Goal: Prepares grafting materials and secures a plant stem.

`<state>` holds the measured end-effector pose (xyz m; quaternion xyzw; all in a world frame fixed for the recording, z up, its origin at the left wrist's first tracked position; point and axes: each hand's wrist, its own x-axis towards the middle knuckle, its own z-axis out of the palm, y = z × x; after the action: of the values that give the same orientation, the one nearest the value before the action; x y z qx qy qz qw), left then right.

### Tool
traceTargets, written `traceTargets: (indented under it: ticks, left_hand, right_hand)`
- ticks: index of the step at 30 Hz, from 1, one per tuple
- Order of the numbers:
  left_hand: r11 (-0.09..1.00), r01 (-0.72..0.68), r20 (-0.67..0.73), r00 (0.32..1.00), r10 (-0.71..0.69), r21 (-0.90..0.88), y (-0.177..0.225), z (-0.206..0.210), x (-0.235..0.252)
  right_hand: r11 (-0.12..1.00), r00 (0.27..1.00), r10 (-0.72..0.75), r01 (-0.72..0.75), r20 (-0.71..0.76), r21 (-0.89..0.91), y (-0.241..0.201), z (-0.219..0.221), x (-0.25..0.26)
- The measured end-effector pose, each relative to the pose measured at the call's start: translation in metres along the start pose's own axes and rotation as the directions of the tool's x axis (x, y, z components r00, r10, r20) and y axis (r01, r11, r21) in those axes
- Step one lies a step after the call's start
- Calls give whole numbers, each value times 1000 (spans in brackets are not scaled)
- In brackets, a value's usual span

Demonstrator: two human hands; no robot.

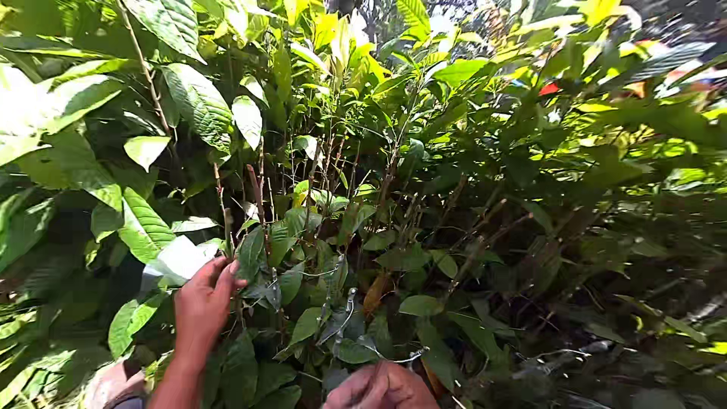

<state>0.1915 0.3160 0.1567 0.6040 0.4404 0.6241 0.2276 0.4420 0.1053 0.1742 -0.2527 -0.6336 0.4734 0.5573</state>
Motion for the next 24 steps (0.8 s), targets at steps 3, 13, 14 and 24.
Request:
traceTargets:
  ticks: [3,13,14,24]
  left_hand:
    - [985,-73,-52,996,66,-155,-12,2,-7]
    - [891,75,55,997,-56,-449,-20,-18,4]
    - [872,81,87,995,-45,-482,-21,-19,4]
    - [588,329,302,942,-148,-739,-24,-16,3]
  right_hand:
    - [998,999,-49,48,-21,-48,-9,17,54]
    - [861,942,277,-331,-190,-387,14,57,242]
    - [822,935,307,-354,-176,-445,16,56,253]
    - [290,768,561,167,309,-942,3,69,283]
